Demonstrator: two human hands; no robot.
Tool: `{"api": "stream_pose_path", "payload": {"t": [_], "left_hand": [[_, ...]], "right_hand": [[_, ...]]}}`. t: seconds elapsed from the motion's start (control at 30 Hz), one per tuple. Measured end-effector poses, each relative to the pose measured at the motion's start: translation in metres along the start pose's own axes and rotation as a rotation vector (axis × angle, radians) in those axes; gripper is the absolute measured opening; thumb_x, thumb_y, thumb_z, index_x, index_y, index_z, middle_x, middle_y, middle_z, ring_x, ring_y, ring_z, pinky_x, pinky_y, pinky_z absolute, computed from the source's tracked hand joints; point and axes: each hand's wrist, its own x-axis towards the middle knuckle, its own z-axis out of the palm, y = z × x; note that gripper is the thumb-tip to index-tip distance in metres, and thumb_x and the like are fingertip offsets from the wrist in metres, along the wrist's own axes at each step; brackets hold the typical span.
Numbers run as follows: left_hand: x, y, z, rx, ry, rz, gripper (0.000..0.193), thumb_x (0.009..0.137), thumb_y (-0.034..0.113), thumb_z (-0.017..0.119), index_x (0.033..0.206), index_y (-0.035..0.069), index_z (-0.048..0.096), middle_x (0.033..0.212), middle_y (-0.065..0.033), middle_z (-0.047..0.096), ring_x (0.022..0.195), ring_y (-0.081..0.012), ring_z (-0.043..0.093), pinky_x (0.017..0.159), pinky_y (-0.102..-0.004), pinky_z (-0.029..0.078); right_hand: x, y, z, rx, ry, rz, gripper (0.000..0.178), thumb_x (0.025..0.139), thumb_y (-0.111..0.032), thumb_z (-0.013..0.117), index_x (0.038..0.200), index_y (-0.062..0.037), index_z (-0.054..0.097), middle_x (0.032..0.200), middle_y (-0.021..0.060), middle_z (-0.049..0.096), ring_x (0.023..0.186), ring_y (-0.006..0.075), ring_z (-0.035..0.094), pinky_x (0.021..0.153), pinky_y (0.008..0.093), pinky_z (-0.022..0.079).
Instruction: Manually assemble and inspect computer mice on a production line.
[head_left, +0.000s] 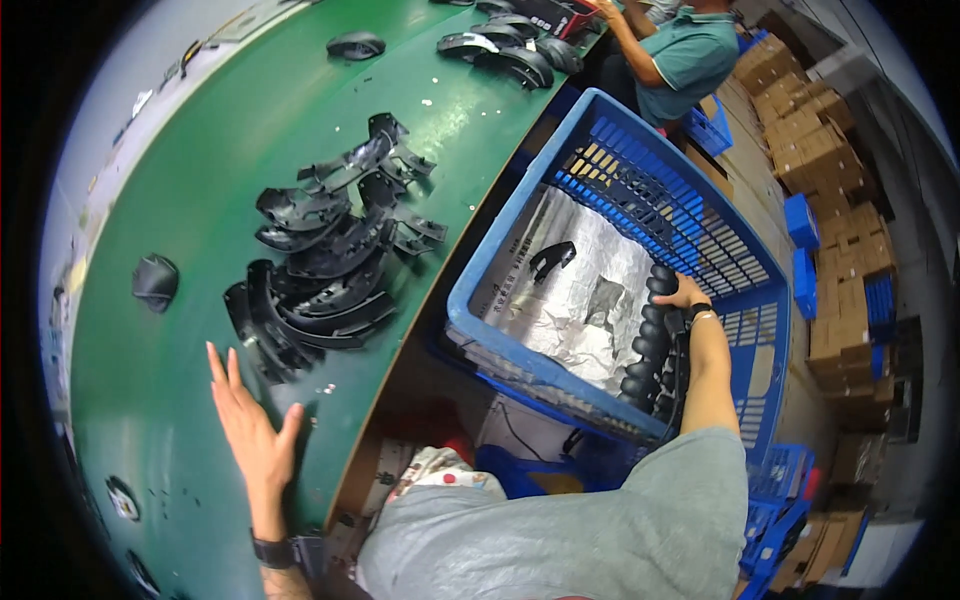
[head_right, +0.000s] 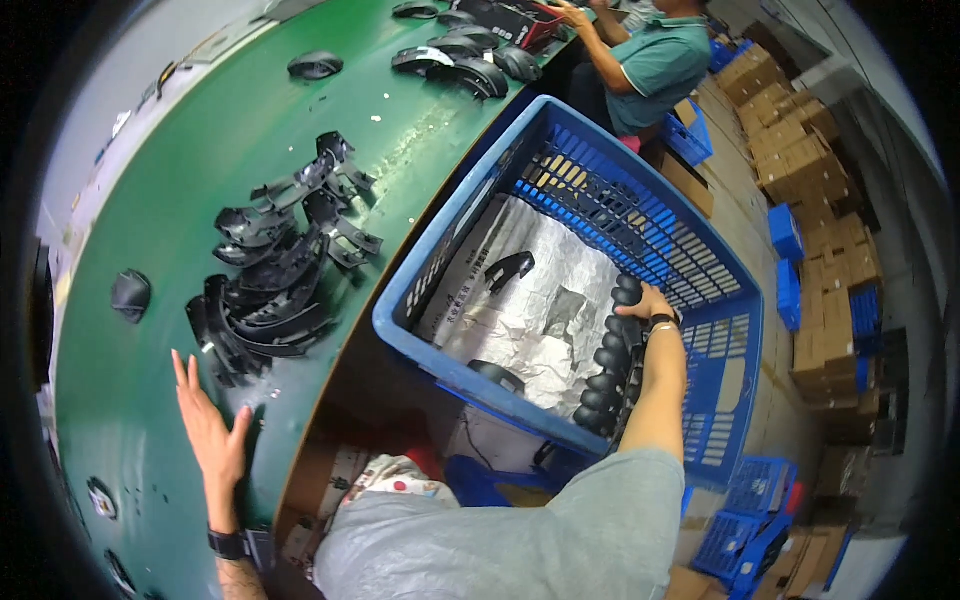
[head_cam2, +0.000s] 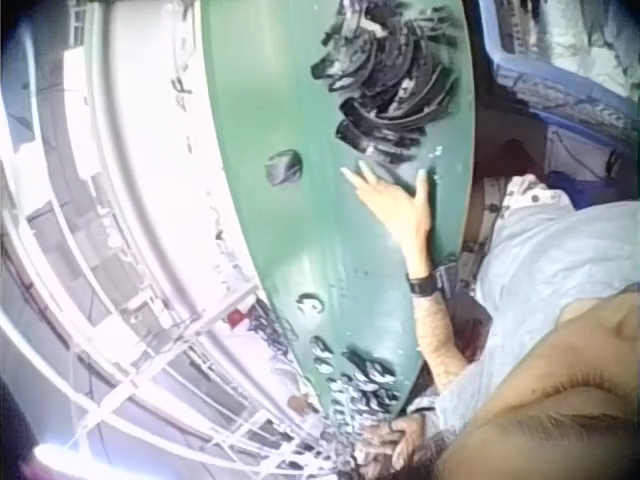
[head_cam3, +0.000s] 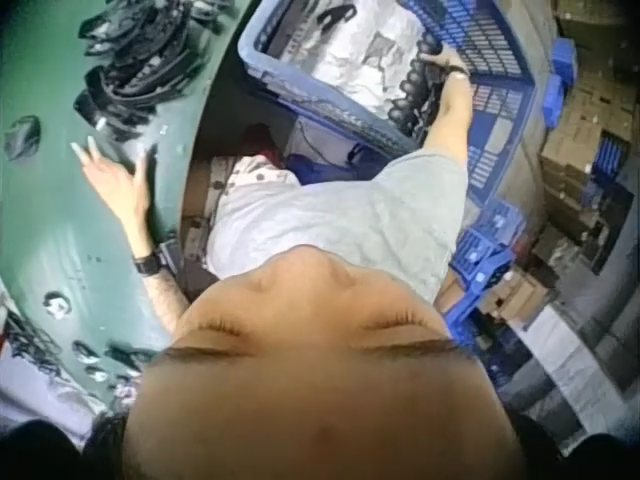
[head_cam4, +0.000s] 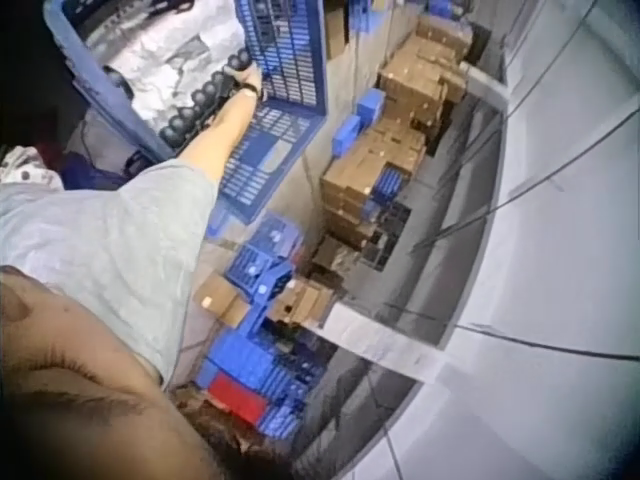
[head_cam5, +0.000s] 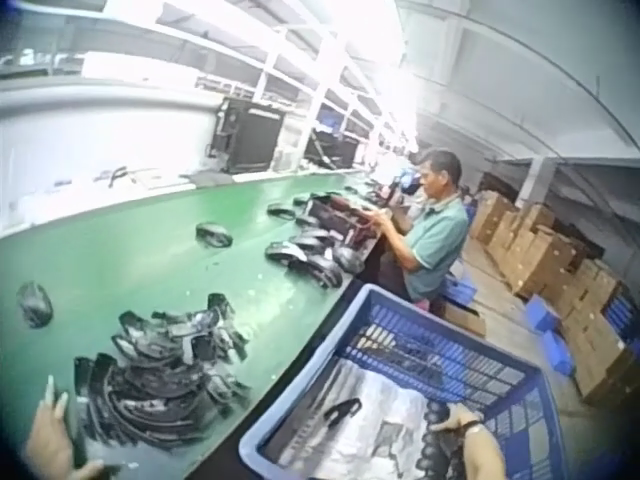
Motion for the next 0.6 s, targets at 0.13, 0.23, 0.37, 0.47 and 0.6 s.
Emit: {"api": "stream_pose_path", "payload": {"t": [0.13, 0.23, 0.37, 0.47, 0.6], "left_hand": [[-0.005, 0.000, -0.014, 0.111, -0.044, 0.010, 0.084, 0.075, 0.048, 0.054, 0.141, 0.005, 0.024, 0.148, -0.0131, 0.021, 0.137, -0.0301, 0.016, 0.111, -0.0446, 0.011], [-0.012, 0.000, -0.021, 0.130, -0.061, -0.007, 0.083, 0.077, 0.052, 0.049, 0.140, 0.005, 0.026, 0.147, -0.0131, 0.023, 0.137, -0.0298, 0.017, 0.111, -0.0444, 0.011], [-0.015, 0.008, -0.027, 0.160, -0.075, -0.004, 0.083, 0.077, 0.056, 0.047, 0.140, 0.005, 0.027, 0.147, -0.0129, 0.023, 0.137, -0.0301, 0.018, 0.110, -0.0434, 0.013], [-0.016, 0.007, -0.031, 0.189, -0.067, 0.013, 0.081, 0.078, 0.054, 0.046, 0.141, 0.008, 0.027, 0.147, -0.0124, 0.024, 0.136, -0.0299, 0.019, 0.110, -0.0433, 0.014], [-0.017, 0.002, -0.032, 0.204, -0.064, 0.010, 0.080, 0.079, 0.055, 0.045, 0.141, 0.008, 0.028, 0.146, -0.0124, 0.025, 0.136, -0.0299, 0.020, 0.110, -0.0431, 0.014]], "right_hand": [[0.007, 0.003, 0.011, -0.044, -0.050, 0.048, 0.138, 0.040, -0.064, 0.079, 0.144, -0.0070, 0.010, 0.147, 0.0212, 0.014, 0.134, 0.0374, 0.020, 0.109, 0.0426, 0.023], [0.011, 0.019, 0.027, 0.006, 0.035, 0.054, 0.133, 0.045, -0.067, 0.075, 0.144, -0.0084, 0.009, 0.148, 0.0204, 0.012, 0.135, 0.0373, 0.019, 0.109, 0.0430, 0.022], [-0.009, 0.035, 0.036, 0.062, 0.206, 0.040, 0.123, 0.046, -0.062, 0.078, 0.140, -0.0058, 0.021, 0.140, 0.0211, 0.026, 0.130, 0.0373, 0.026, 0.106, 0.0435, 0.027], [-0.030, 0.026, 0.032, -0.006, 0.389, -0.018, 0.114, 0.046, -0.058, 0.080, 0.131, -0.0001, 0.031, 0.129, 0.0214, 0.037, 0.121, 0.0384, 0.036, 0.101, 0.0435, 0.033], [-0.053, 0.025, 0.026, -0.127, 0.385, -0.231, 0.096, 0.051, -0.060, 0.076, 0.116, 0.0045, 0.045, 0.113, 0.0196, 0.051, 0.109, 0.0355, 0.046, 0.097, 0.0453, 0.034]]}}
